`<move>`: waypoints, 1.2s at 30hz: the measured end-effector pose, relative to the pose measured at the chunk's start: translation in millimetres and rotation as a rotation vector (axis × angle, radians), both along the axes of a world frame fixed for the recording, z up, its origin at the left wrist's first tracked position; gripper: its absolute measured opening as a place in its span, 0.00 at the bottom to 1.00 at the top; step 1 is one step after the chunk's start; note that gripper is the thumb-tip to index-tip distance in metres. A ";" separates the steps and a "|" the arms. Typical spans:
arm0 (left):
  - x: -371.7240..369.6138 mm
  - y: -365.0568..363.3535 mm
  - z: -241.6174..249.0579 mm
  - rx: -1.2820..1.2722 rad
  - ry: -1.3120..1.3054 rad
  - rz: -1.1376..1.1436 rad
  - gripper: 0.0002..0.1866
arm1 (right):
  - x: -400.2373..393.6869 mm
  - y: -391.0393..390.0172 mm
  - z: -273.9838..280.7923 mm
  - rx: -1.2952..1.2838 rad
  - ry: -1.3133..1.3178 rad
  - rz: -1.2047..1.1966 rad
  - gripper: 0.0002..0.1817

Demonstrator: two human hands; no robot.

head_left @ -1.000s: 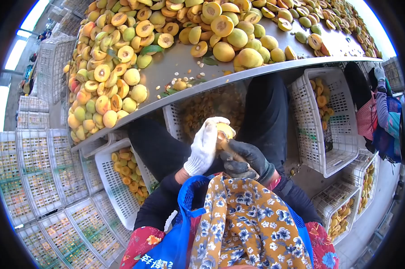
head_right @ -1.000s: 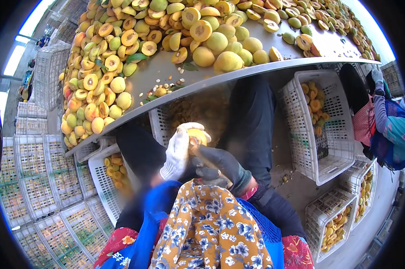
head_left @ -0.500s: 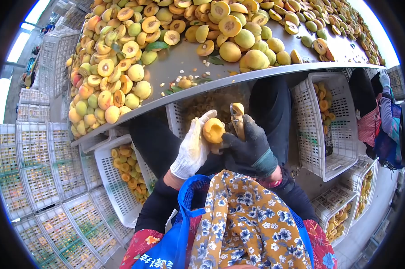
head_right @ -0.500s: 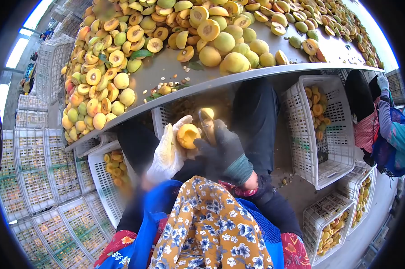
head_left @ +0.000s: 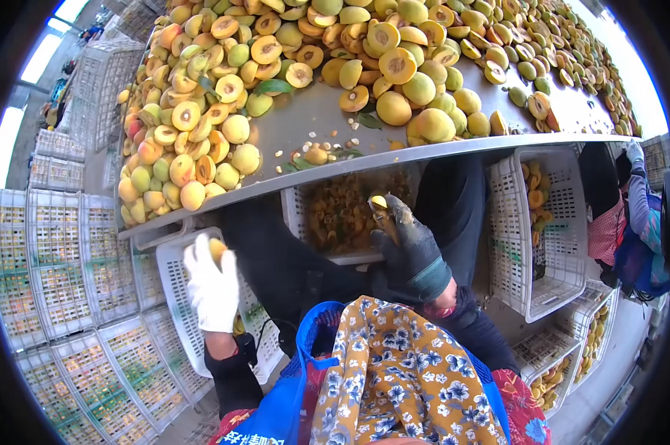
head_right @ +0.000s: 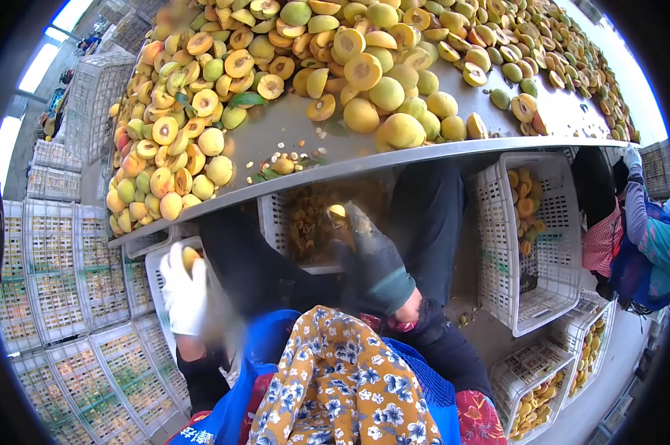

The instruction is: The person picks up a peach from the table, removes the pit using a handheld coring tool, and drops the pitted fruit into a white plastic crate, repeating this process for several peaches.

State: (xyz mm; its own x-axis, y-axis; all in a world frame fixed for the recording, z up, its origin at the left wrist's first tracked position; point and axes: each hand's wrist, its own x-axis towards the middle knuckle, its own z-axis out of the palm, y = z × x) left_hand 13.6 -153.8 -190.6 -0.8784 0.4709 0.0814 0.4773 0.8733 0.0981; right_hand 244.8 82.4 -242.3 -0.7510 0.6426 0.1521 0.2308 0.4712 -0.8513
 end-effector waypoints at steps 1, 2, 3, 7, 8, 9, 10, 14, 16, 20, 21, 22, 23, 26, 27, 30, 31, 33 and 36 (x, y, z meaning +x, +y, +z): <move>-13.4 -13.3 -6.8 -0.167 0.274 0.006 0.28 | -1.5 1.1 2.7 -0.059 -0.005 -0.031 0.34; -19.6 11.3 12.8 -0.097 0.174 -0.029 0.27 | -4.2 9.6 1.9 -0.004 -0.036 0.015 0.34; -25.4 39.7 30.6 -0.032 0.071 -0.064 0.27 | -5.3 12.7 -6.5 0.047 -0.071 0.061 0.33; -44.4 173.1 20.9 0.187 -0.031 -0.458 0.20 | -5.7 25.7 -3.2 0.112 -0.088 0.153 0.31; -48.0 212.9 15.7 0.147 -0.057 -0.463 0.21 | -5.4 28.2 2.9 0.088 -0.102 0.129 0.28; -58.9 249.9 1.5 0.175 -0.170 -0.501 0.24 | -4.8 28.7 10.7 0.062 -0.115 0.103 0.26; -63.2 281.5 -11.5 0.159 -0.232 -0.498 0.26 | -3.7 28.9 16.2 0.034 -0.128 0.078 0.24; -54.4 328.6 -51.2 0.333 -0.673 -0.562 0.27 | 7.6 39.4 22.3 -0.033 -0.237 0.024 0.15; -48.2 323.1 -51.3 0.441 -0.761 -0.594 0.23 | 10.8 40.8 21.3 0.016 -0.242 -0.005 0.14; -25.5 281.4 -6.3 0.658 -1.363 -0.328 0.27 | -3.8 48.6 52.0 0.036 -0.173 -0.071 0.16; -19.8 266.1 -2.6 0.787 -1.464 -0.348 0.29 | -9.3 50.2 55.4 0.067 -0.161 -0.060 0.14; -12.0 251.8 -0.6 0.881 -1.555 -0.284 0.32 | -14.0 50.6 57.5 0.096 -0.151 -0.047 0.13; -8.6 239.5 -6.8 0.962 -1.657 -0.258 0.28 | -18.0 50.3 58.1 0.194 -0.154 0.010 0.12; 3.9 209.1 0.9 1.068 -2.054 -0.002 0.26 | -26.0 46.9 61.6 0.420 -0.205 0.152 0.07; 7.7 201.0 1.6 1.067 -2.038 -0.015 0.27 | -27.7 45.4 64.6 0.448 -0.249 0.185 0.07; 28.7 190.1 8.5 1.130 -1.954 0.081 0.27 | -31.6 41.2 71.1 0.421 -0.346 0.243 0.06; 32.4 185.7 7.3 1.129 -1.924 0.058 0.27 | -32.7 37.7 70.4 0.398 -0.375 0.236 0.06; 35.5 179.7 8.3 1.103 -1.873 0.039 0.27 | -33.7 34.2 70.5 0.403 -0.378 0.255 0.06; 37.4 171.5 10.5 1.006 -1.621 -0.120 0.26 | -37.1 33.2 76.6 0.430 -0.348 0.315 0.07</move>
State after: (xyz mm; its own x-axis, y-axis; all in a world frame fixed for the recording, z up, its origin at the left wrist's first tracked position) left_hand 51.0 17.7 -180.0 -0.3526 0.8346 -0.4232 -0.5340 0.1919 0.8234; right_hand 207.7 115.6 -165.8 -0.9458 0.3190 0.0605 0.2547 0.8445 -0.4711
